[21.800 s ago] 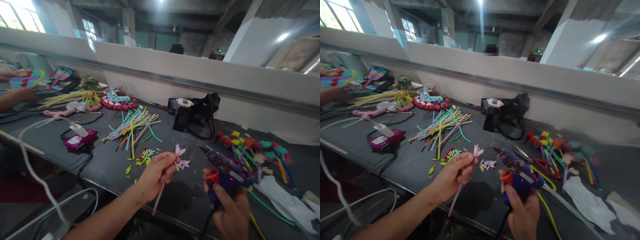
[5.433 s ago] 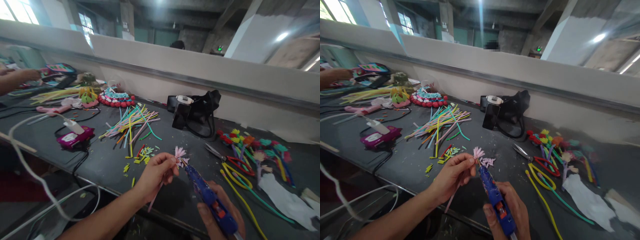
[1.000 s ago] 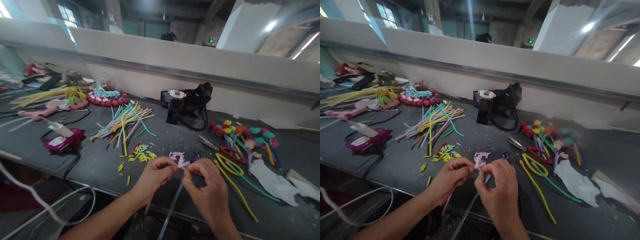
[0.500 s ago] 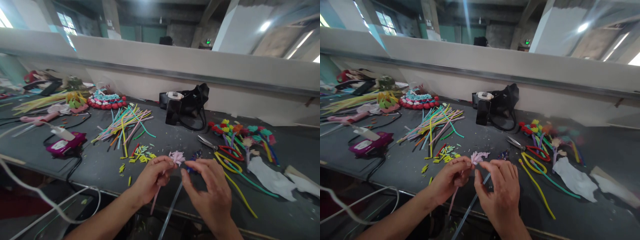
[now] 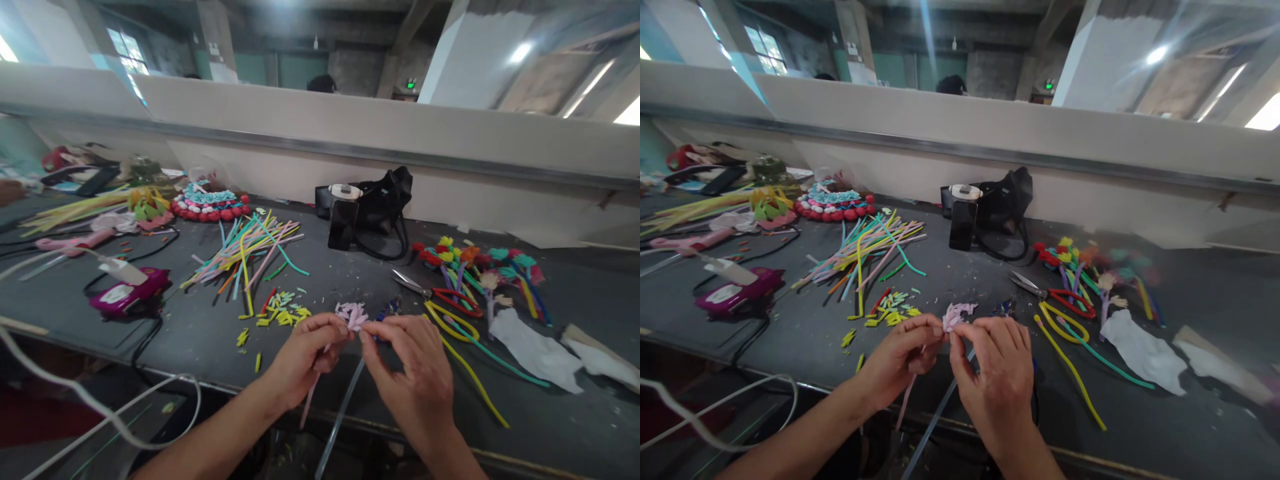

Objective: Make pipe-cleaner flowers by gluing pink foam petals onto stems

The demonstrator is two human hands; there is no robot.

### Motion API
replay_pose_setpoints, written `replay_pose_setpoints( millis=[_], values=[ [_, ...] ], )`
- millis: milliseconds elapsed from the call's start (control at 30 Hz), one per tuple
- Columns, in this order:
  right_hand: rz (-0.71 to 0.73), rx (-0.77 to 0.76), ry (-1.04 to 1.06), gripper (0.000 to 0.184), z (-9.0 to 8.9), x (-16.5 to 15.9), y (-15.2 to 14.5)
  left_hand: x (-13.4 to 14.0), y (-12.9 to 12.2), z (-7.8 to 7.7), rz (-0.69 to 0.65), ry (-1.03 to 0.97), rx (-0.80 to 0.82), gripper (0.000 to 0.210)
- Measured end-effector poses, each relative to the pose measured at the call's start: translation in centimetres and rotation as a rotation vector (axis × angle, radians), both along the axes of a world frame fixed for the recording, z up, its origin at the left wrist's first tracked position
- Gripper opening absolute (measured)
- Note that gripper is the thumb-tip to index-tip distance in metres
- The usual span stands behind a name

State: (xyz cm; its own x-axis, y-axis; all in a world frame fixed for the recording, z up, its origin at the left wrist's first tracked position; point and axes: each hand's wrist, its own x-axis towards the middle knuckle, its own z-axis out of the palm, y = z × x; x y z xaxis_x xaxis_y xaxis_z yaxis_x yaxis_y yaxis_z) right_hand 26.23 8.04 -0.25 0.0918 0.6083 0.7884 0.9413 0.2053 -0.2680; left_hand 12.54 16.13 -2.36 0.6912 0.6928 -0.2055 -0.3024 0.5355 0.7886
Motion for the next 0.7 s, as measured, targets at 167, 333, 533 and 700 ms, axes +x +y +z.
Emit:
replay_pose_setpoints(
  millis=[167, 333, 533, 700],
  values=[
    [0.0, 0.019, -0.002, 0.009, 0.2, 0.1, -0.3, 0.0, 0.1, 0.0, -0.011, -0.034, -0.013, 0.012],
    [-0.098, 0.074, 0.043, 0.012, 0.2, 1.1, -0.8, -0.4, 0.5, 0.3, -0.05, -0.079, 0.034, 0.017],
    [-0.219, -0.104, -0.04, 0.02, -2.5, 3.6, -0.3, -0.7, 0.7, 0.5, -0.009, -0.096, 0.103, 0.018],
    [-0.278, -0.393, -0.174, 0.031, -5.6, 5.1, -0.4, -0.6, 0.7, 0.7, 0.036, -0.078, 0.129, 0.019]
  ],
)
